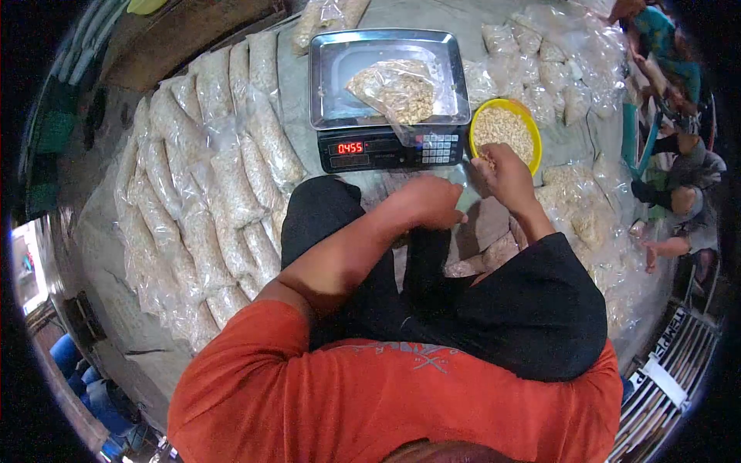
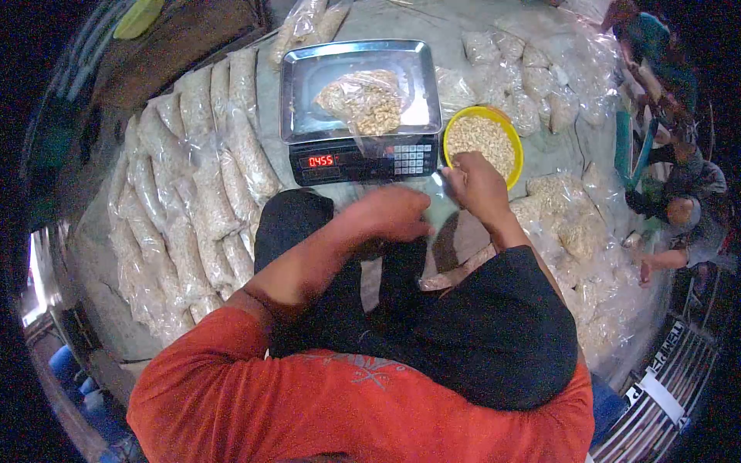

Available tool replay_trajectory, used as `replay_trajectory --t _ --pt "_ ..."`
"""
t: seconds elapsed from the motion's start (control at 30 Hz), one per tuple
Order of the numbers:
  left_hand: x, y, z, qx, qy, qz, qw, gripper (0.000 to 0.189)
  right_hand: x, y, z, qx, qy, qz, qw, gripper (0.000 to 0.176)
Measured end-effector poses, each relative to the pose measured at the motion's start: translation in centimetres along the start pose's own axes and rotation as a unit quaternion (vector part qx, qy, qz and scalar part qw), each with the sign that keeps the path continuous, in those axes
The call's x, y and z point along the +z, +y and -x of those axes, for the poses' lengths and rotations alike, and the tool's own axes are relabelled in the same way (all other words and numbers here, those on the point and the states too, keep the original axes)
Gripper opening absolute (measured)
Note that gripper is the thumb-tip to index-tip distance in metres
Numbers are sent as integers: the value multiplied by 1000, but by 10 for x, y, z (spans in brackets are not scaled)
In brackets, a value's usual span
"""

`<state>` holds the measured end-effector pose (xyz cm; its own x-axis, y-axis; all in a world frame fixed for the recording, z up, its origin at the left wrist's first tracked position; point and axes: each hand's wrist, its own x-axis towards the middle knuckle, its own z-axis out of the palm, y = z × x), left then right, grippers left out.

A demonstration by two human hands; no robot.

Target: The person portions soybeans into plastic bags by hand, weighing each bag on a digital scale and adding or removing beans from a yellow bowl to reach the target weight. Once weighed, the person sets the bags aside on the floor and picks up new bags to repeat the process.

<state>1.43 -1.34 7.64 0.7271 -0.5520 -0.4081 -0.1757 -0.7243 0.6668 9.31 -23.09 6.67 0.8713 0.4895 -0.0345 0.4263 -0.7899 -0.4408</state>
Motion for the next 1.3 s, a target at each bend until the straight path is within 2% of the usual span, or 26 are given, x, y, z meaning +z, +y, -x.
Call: replay_trajectory --t 0.1,0.2,0.3,0.37,0.4,0.47,0.5,0.53,0.6,0.63,0.7,0.77,0.83,0.9,1.07,1.17,1.23,1.3 --pt "1 0 -2 -6 -8 0 1000 54 -6 0 -6 16 -10 16 1000 35" --pt "7 -6 -8 -1 -9 -10 1000 53 -7 -2 -11 18 45 -32 998 34" --pt "2 -2 -8 -22 -42 10 999 52 -21 -39 -23 11 90 -86 992 33" --pt "14 -11 -14 -13 -40 12 999 52 -25 -65 -36 -100 105 -122 982 32" --pt "18 -15 -16 -6 -36 14 999 53 -24 -75 -41 -99 106 -122 982 32" --pt "16 -15 -13 -16 -45 12 999 54 -19 -90 -52 -159 29 -113 980 32" --pt "15 -15 -13 -25 -53 12 998 56 -13 -91 -59 -200 36 -101 974 31" --pt "18 -19 -17 -24 -52 13 998 56 -7 -92 -65 -200 35 -99 974 31" --pt "27 -28 -28 -8 -78 -9 997 61 9 -93 -79 -220 -32 -107 969 33" --pt "21 -25 -27 -9 -77 -7 997 61 26 -93 -88 -270 24 -119 955 25" --pt "12 -20 -25 -37 -107 14 993 63 38 -89 -102 -265 22 -92 959 21" --pt "16 -25 -26 -33 -97 18 995 64 42 -91 -110 -261 19 -66 963 18" --pt "23 -31 -32 -28 -86 22 996 64 40 -90 -115 -188 -4 20 982 21" --pt "27 -38 -43 -39 -121 12 992 65 49 -83 -117 -195 3 -3 981 18" --pt "31 -41 -49 -23 -99 7 995 65 53 -74 -121 -181 11 -56 982 16" --pt "22 -37 -43 -28 -96 19 995 64 36 -78 -122 -179 -21 -112 977 22" --pt "24 -38 -43 -25 -96 24 995 63 33 -86 -124 -168 77 -97 978 20" --pt "30 -39 -43 -8 -56 21 998 62 28 -91 -124 -143 86 -113 980 21"
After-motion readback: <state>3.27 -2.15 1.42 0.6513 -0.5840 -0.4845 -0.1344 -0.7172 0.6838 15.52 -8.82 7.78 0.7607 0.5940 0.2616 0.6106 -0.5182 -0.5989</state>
